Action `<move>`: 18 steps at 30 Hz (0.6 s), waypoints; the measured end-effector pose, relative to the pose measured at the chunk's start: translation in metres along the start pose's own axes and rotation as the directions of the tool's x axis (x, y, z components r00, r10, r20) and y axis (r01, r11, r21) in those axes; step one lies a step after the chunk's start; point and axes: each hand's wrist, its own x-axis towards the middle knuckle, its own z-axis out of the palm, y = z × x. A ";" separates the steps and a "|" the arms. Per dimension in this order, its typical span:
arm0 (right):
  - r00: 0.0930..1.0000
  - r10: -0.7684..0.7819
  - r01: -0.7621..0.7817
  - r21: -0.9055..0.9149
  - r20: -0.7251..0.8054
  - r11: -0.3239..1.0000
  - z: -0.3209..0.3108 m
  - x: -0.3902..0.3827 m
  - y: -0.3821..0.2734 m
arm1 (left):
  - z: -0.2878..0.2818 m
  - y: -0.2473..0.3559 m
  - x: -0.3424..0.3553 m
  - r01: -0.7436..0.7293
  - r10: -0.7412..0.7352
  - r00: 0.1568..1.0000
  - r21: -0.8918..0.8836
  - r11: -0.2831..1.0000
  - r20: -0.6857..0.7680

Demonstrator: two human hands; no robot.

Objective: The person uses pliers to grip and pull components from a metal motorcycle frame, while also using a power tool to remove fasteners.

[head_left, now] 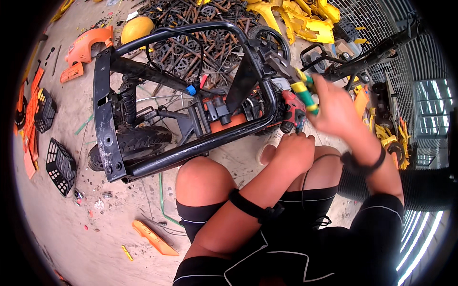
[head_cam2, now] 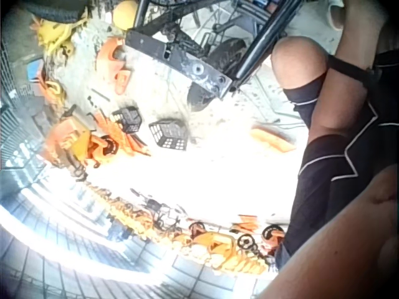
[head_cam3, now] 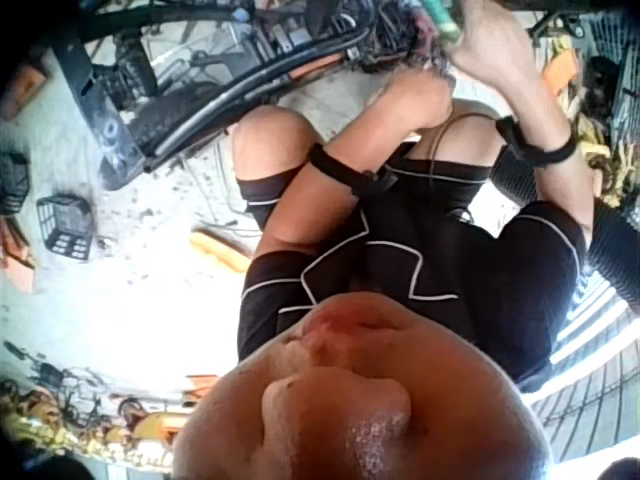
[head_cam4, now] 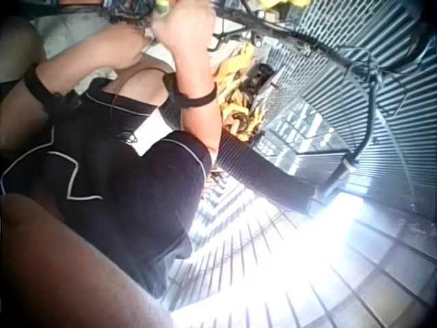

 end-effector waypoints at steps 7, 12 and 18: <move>0.998 -0.064 0.066 -0.103 0.025 0.992 -0.014 0.013 0.008 | 0.001 -0.001 -0.004 -0.008 0.009 0.999 -0.018 1.000 0.033; 0.887 -0.462 0.451 -0.217 0.002 0.866 -0.032 0.112 0.070 | 0.002 -0.002 0.000 -0.009 0.009 1.000 -0.022 1.000 0.013; 0.739 -0.673 0.659 -0.219 0.012 0.720 -0.023 0.177 0.065 | 0.005 -0.002 0.002 -0.007 0.007 1.000 -0.029 1.000 0.011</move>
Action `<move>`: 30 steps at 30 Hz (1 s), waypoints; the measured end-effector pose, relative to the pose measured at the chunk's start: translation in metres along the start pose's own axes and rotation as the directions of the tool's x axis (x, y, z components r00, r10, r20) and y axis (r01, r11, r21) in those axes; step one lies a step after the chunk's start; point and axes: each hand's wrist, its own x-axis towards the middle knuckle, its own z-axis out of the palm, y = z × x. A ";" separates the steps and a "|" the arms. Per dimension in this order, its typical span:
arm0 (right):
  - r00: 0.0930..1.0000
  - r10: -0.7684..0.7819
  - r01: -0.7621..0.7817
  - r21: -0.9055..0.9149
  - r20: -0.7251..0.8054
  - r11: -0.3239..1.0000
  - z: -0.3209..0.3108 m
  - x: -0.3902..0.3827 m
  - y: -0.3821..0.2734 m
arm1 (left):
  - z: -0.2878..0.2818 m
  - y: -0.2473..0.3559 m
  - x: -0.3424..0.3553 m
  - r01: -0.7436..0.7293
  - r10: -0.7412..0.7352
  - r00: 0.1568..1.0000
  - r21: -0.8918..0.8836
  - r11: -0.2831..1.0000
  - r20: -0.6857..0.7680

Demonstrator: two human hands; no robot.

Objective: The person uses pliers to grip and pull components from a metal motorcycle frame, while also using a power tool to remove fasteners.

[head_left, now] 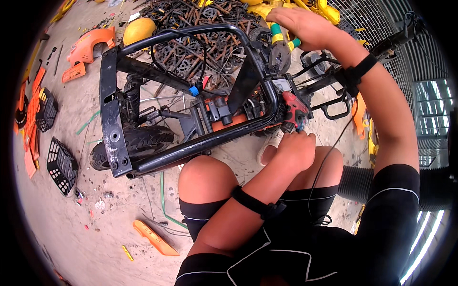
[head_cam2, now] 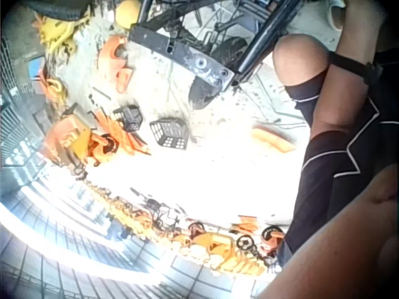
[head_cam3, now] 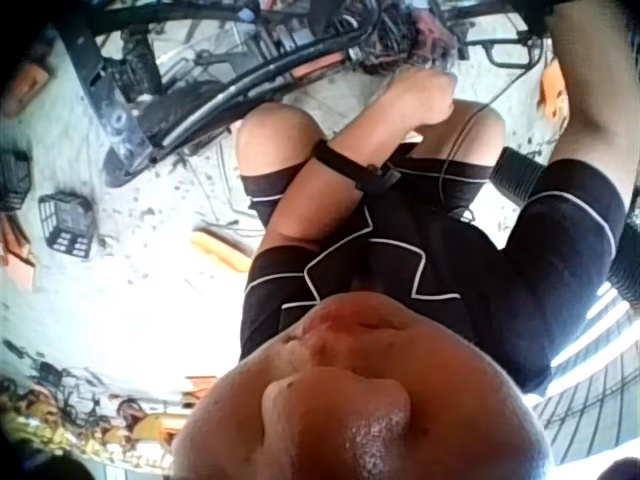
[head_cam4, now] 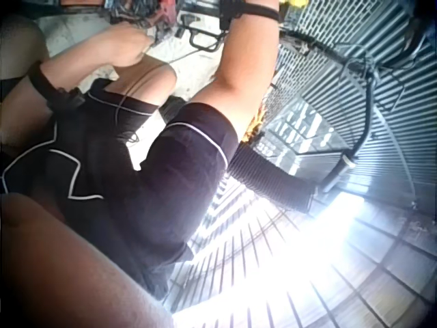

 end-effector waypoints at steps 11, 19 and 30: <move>0.546 0.763 -0.825 0.060 0.346 0.562 -0.063 -0.073 -0.208 | -0.015 0.010 -0.006 0.085 -0.077 0.995 -0.138 0.987 0.064; 0.851 0.500 -0.494 -0.074 0.161 0.866 -0.046 -0.074 -0.105 | -0.002 -0.002 -0.001 0.010 -0.010 1.000 0.018 1.000 -0.007; 0.986 -0.160 0.155 -0.099 -0.045 0.983 -0.026 0.031 0.000 | -0.006 -0.001 -0.001 -0.009 0.009 1.000 -0.008 1.000 -0.006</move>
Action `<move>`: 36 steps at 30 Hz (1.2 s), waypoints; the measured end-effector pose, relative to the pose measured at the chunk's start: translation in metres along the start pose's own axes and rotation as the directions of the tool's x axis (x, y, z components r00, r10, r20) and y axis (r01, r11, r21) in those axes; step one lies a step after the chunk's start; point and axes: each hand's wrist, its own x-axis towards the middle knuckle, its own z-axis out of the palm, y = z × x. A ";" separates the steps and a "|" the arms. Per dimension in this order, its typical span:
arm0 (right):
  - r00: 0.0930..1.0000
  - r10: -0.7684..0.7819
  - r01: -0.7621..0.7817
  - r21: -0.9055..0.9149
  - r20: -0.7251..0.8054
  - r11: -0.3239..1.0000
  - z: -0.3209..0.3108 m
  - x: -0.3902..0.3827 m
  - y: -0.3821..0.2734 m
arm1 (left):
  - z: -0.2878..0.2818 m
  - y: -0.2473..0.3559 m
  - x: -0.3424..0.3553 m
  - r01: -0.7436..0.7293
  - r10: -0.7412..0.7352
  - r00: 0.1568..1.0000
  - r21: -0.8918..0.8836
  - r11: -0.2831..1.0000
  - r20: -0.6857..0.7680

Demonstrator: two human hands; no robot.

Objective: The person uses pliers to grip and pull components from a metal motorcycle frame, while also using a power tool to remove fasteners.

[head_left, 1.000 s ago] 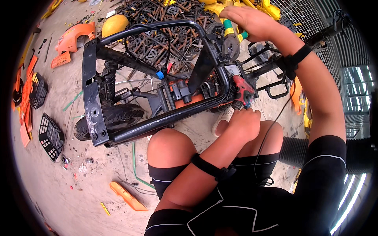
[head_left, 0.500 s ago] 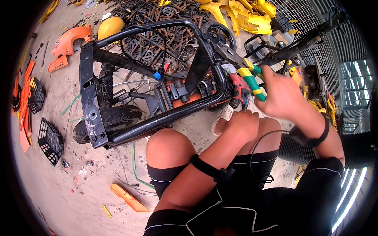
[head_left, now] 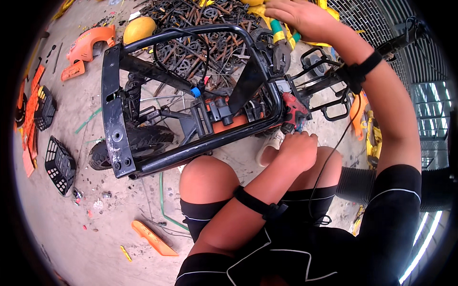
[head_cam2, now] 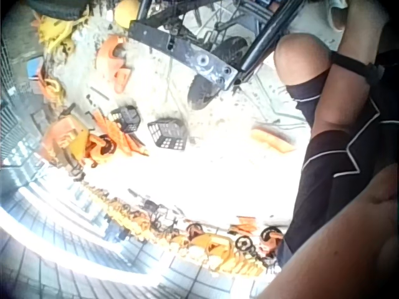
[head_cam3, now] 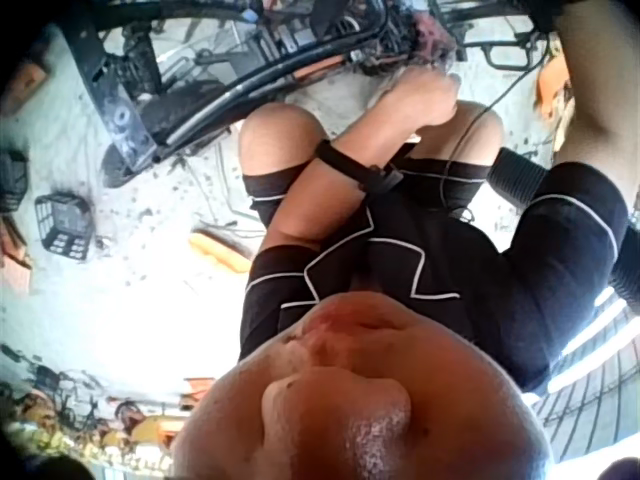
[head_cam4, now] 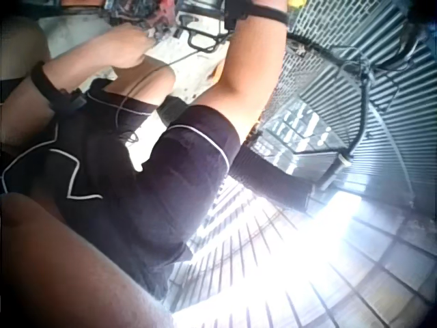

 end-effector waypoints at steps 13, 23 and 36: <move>0.420 0.755 -0.870 -0.015 0.503 0.493 -0.068 -0.070 -0.190 | 0.004 0.005 -0.006 -0.030 0.031 0.999 -0.008 1.000 0.023; 0.976 0.216 -0.216 0.006 0.003 0.976 0.008 -0.049 -0.021 | 0.003 0.004 0.002 0.009 -0.008 0.999 -0.007 1.000 0.045; 0.726 0.647 -0.683 0.130 0.234 0.719 -0.024 -0.095 -0.136 | 0.007 0.000 0.002 -0.017 0.017 1.000 -0.003 1.000 -0.004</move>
